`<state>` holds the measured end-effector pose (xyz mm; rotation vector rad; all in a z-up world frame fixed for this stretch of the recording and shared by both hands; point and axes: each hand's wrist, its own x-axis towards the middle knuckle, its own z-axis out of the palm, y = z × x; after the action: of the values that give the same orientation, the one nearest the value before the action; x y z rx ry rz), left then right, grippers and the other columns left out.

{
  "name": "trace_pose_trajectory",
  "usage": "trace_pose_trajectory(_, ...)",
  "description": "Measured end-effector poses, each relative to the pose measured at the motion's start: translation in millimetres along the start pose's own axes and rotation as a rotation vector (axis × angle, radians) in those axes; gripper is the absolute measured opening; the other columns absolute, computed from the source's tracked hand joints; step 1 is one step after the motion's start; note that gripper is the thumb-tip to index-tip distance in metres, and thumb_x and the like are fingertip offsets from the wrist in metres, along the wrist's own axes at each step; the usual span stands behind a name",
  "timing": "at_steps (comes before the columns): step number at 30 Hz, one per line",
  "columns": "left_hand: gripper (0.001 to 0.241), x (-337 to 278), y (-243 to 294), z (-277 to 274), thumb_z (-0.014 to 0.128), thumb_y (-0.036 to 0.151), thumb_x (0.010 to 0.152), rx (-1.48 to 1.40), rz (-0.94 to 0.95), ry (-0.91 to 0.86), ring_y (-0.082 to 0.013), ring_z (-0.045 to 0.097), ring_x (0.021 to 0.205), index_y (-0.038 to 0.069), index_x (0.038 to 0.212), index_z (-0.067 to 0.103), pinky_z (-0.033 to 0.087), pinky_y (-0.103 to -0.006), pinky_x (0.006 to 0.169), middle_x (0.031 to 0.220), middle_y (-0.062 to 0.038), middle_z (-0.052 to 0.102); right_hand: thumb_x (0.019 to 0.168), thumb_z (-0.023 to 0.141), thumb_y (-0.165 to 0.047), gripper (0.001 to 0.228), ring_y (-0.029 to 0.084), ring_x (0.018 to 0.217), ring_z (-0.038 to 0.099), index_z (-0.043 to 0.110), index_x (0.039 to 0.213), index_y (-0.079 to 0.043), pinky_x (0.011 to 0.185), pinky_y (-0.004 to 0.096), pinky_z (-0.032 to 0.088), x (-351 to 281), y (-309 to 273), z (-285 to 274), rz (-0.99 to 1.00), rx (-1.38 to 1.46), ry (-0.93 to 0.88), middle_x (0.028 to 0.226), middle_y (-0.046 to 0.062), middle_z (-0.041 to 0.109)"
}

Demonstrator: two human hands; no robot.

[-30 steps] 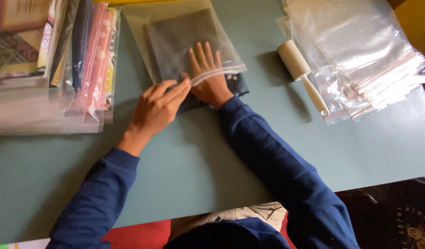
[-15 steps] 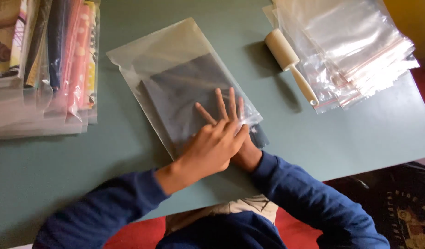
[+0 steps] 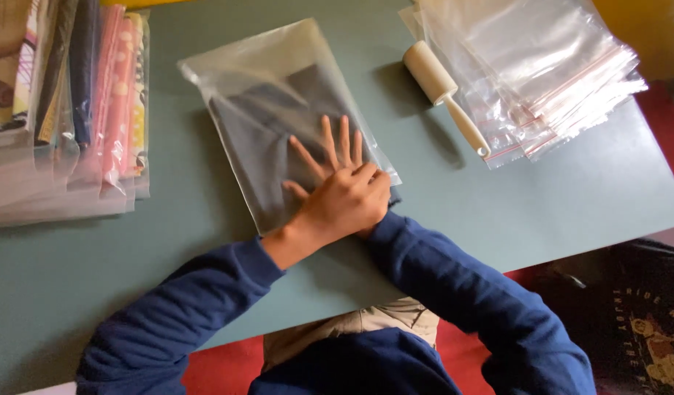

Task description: The person uses a small wooden rolling pin to smooth a piece of dark grey patterned fabric on a green table. They fold the fabric into a smaller square, smooth it again with the roller, and then place it into a clear plastic zip-lock bag, sealing it shut.

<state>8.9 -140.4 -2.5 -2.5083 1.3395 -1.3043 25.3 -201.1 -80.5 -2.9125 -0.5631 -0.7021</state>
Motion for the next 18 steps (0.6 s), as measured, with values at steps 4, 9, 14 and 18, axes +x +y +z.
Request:
trace_pose_trajectory(4, 0.010, 1, -22, -47, 0.066, -0.001, 0.088, -0.014, 0.039, 0.039, -0.0217, 0.062, 0.076, 0.009, 0.086, 0.068, 0.046, -0.0269, 0.056, 0.080, -0.004, 0.056, 0.088, 0.050, -0.084, 0.082, 0.055, 0.153, 0.018, 0.039, 0.157, -0.042, 0.123, 0.067, 0.021, 31, -2, -5, 0.047, 0.164, -0.101, 0.167, 0.024, 0.025)
trace_pose_trajectory(9, 0.034, -37, -55, -79, 0.071, -0.015, 0.081, 0.236, -0.081, -0.027, -0.0144, 0.062, 0.072, 0.013, 0.101, 0.070, 0.046, -0.0185, 0.054, 0.080, 0.000, 0.055, 0.088, 0.062, -0.078, 0.089, 0.063, 0.150, 0.013, 0.033, 0.162, -0.038, 0.117, 0.077, 0.020, 50, 5, 23, 0.065, 0.136, -0.087, 0.165, 0.033, 0.023)
trace_pose_trajectory(14, 0.017, -65, -56, -78, 0.078, 0.000, 0.097, 0.120, -0.107, -0.036, -0.0121, 0.053, 0.067, 0.008, 0.112, 0.078, 0.043, -0.0248, 0.052, 0.088, -0.001, 0.064, 0.104, 0.036, -0.089, 0.087, 0.058, 0.158, 0.007, 0.011, 0.168, -0.037, 0.118, 0.080, 0.032, 66, 8, 71, 0.095, -0.071, 0.166, 0.171, 0.028, 0.004)
trace_pose_trajectory(18, 0.013, -67, -58, -72, 0.080, 0.019, 0.101, 0.136, -0.129, -0.011, -0.0101, 0.055, 0.067, 0.011, 0.111, 0.078, 0.044, -0.0234, 0.052, 0.083, 0.002, 0.064, 0.106, 0.017, -0.083, 0.074, 0.042, 0.165, -0.012, 0.000, 0.168, -0.045, 0.131, 0.078, 0.002, 87, -4, 61, 0.199, 0.079, 0.315, 0.177, 0.013, -0.014)
